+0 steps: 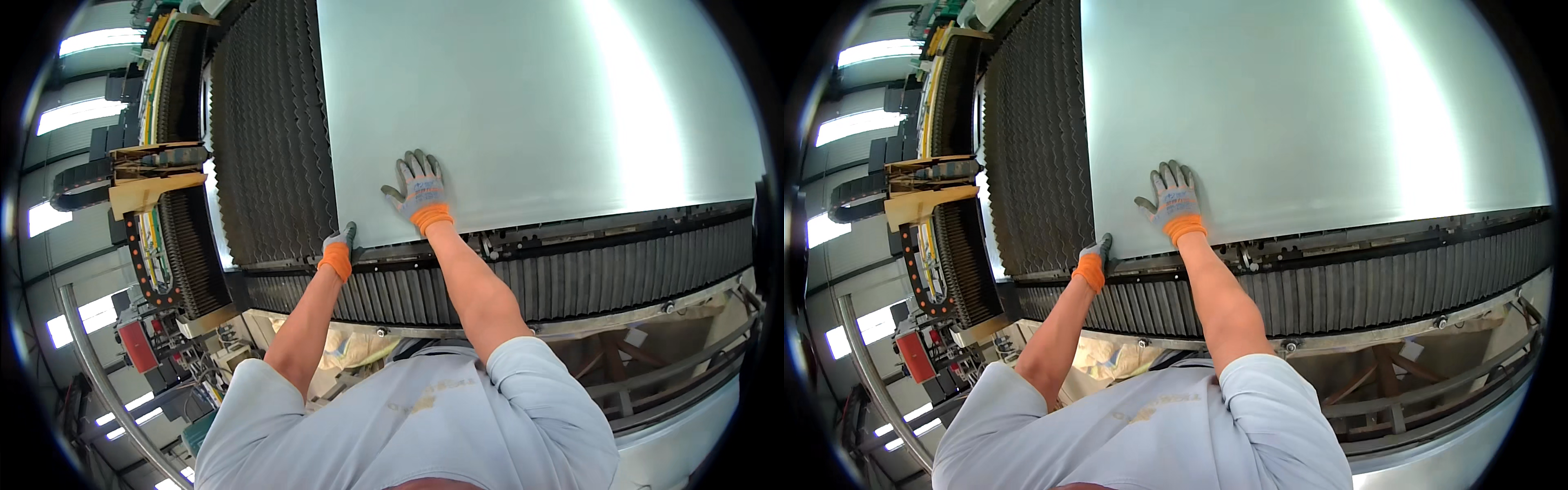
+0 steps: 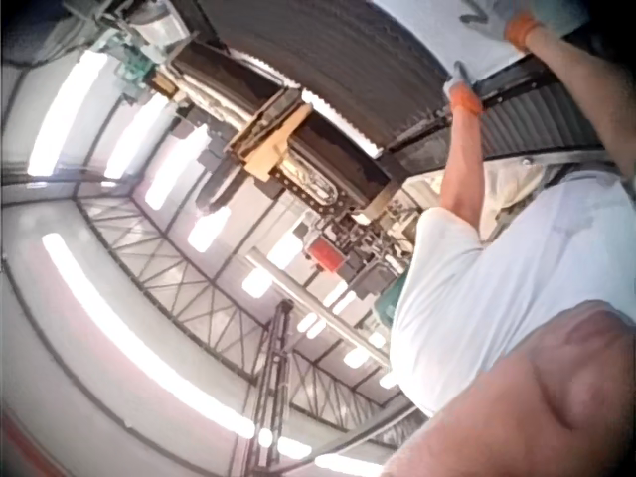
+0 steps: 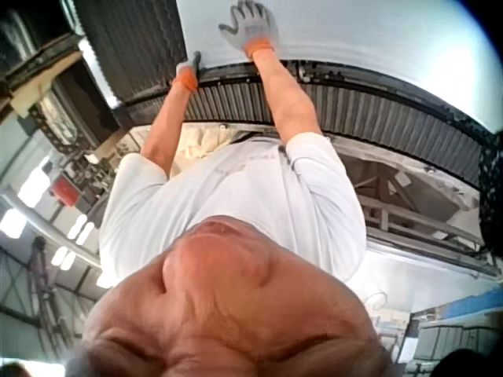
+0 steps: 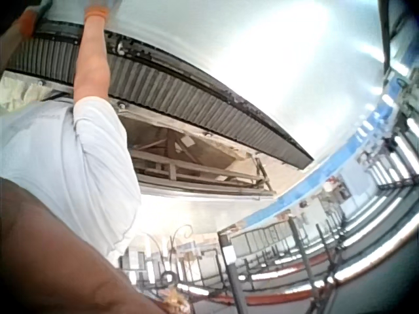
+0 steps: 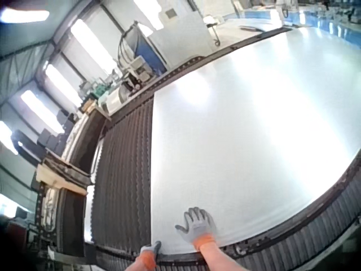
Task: The person lifts a large metal sheet and places it onto a conveyor belt, then adjusts its position multiple times to align it properly. The person then walks to a control station and operates the machine using a mouse and keyboard.
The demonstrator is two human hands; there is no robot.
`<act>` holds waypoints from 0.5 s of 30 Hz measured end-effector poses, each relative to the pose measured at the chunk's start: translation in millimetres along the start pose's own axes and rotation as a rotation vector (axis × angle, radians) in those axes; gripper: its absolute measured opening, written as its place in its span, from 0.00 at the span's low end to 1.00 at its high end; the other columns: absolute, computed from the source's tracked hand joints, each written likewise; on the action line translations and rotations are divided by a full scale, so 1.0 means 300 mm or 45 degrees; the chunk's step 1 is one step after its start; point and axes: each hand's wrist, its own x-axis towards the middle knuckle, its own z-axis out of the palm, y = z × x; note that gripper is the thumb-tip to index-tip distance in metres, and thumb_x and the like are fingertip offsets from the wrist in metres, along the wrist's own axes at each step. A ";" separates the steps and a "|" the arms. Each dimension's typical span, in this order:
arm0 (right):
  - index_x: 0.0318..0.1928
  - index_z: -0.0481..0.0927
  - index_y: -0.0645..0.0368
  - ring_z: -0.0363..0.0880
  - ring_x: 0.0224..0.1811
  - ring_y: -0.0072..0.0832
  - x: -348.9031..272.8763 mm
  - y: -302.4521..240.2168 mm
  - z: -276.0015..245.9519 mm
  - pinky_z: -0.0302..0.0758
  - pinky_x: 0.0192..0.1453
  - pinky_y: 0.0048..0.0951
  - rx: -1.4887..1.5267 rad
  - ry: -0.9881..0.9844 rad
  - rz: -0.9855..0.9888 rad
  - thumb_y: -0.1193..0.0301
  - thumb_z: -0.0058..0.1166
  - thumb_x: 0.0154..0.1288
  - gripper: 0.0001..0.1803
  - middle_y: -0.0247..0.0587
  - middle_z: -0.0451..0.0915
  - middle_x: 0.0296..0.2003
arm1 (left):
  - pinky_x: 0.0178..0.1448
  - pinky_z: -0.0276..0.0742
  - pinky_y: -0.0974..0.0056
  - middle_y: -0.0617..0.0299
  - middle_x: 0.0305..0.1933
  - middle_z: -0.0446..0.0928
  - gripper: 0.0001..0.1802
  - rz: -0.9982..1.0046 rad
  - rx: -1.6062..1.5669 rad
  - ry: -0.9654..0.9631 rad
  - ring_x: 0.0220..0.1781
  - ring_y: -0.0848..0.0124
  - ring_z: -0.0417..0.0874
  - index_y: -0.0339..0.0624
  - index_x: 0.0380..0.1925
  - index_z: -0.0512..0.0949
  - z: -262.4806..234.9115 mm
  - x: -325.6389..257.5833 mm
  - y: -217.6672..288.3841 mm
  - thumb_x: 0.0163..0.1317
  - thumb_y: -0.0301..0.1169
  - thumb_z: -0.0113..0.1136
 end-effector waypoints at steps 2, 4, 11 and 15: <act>0.70 0.64 0.54 0.49 0.77 0.40 -0.008 -0.008 0.003 0.39 0.81 0.46 0.009 -0.007 -0.005 0.37 0.39 0.66 0.43 0.44 0.58 0.73 | 0.21 0.72 0.62 0.61 0.27 0.79 0.17 0.013 0.043 -0.061 0.24 0.67 0.78 0.43 0.35 0.83 0.000 -0.009 0.014 0.59 0.45 0.70; 0.69 0.66 0.55 0.50 0.77 0.40 0.004 -0.011 0.018 0.39 0.80 0.46 0.011 0.029 -0.009 0.37 0.41 0.66 0.42 0.44 0.59 0.72 | 0.22 0.73 0.62 0.61 0.25 0.77 0.19 0.026 -0.020 -0.207 0.20 0.67 0.76 0.42 0.33 0.82 -0.016 0.068 -0.025 0.58 0.47 0.70; 0.68 0.69 0.52 0.51 0.76 0.39 -0.011 -0.010 0.101 0.41 0.80 0.47 -0.146 0.093 -0.033 0.36 0.43 0.65 0.41 0.42 0.62 0.71 | 0.25 0.79 0.63 0.60 0.29 0.79 0.20 -0.071 -0.238 -0.298 0.22 0.65 0.78 0.39 0.33 0.81 0.071 0.228 -0.152 0.57 0.45 0.72; 0.67 0.70 0.48 0.51 0.76 0.37 -0.019 -0.028 0.115 0.41 0.80 0.45 -0.186 0.097 -0.011 0.37 0.46 0.64 0.39 0.39 0.63 0.71 | 0.31 0.85 0.62 0.61 0.33 0.77 0.19 -0.105 -0.279 -0.413 0.30 0.65 0.80 0.40 0.37 0.79 0.071 0.217 -0.136 0.57 0.44 0.71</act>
